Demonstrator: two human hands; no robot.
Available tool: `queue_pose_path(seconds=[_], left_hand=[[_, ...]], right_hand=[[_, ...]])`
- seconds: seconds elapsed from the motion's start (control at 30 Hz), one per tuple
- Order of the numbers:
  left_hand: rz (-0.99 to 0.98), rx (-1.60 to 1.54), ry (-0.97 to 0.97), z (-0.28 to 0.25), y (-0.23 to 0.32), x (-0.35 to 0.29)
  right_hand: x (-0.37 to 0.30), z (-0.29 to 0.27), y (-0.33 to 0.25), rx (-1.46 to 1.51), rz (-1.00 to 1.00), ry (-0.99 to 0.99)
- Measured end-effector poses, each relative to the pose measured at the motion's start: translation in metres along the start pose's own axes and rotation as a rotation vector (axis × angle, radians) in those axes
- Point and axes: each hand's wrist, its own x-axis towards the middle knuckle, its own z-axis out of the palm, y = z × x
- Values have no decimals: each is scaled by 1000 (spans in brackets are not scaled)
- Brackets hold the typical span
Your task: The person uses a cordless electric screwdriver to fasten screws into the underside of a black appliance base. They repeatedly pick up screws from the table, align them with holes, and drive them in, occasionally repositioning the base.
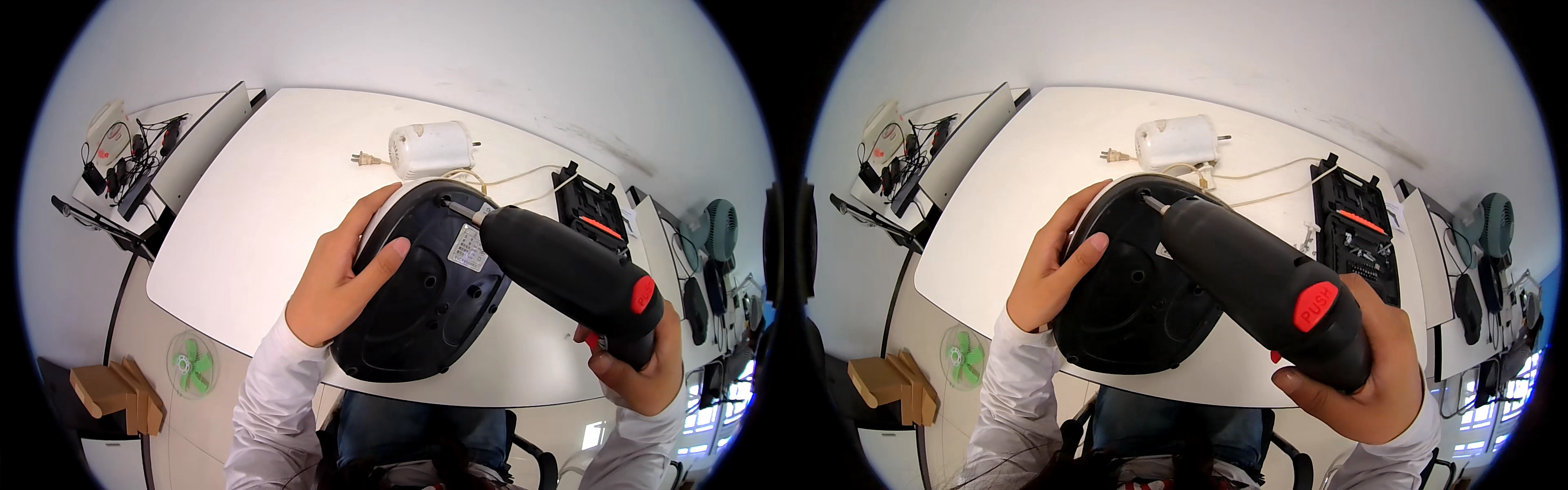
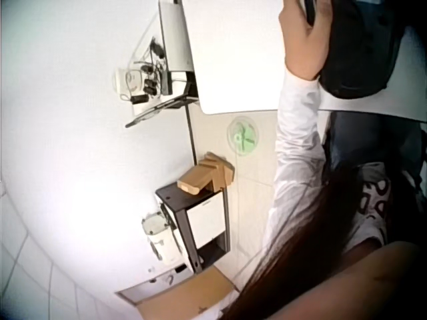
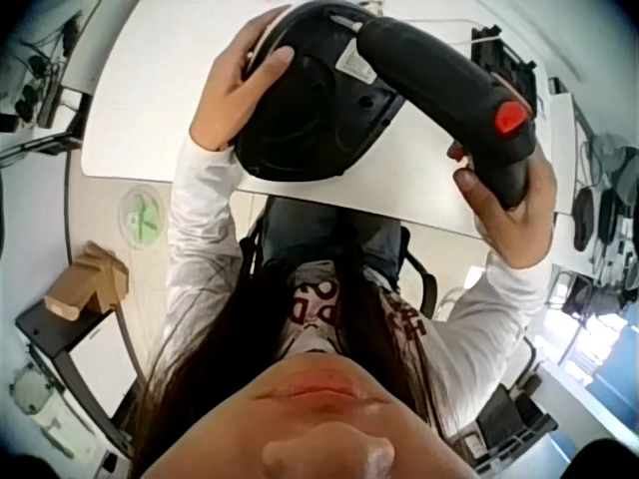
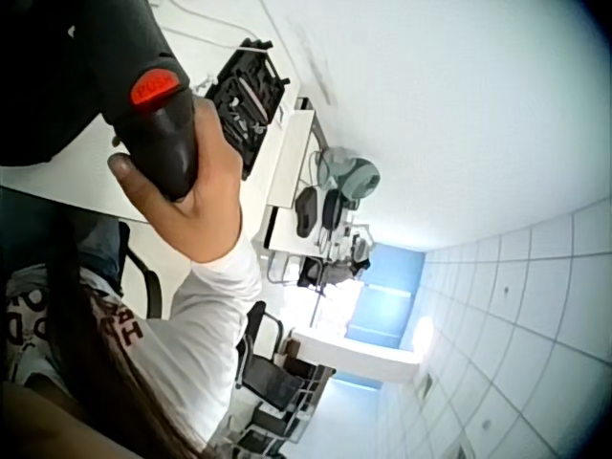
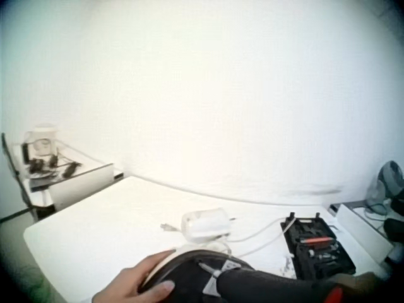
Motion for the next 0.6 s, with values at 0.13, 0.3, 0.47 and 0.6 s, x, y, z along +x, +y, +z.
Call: queue_pose_path(seconds=[0.13,0.3,0.47,0.6], left_hand=[[-17,-45,-5,0,1,-1],[2,-72,2,-1,-2,-1],[-9,-83,7,0,-2,-1],[-15,-81,17,-1,-1,-1]], right_hand=[[2,-2,0,-85,-118,-28],[0,1,-2,-117,-168,-34],[1,1,-4,-127,-161,-48],[3,0,-4,-170,-206,-52]])
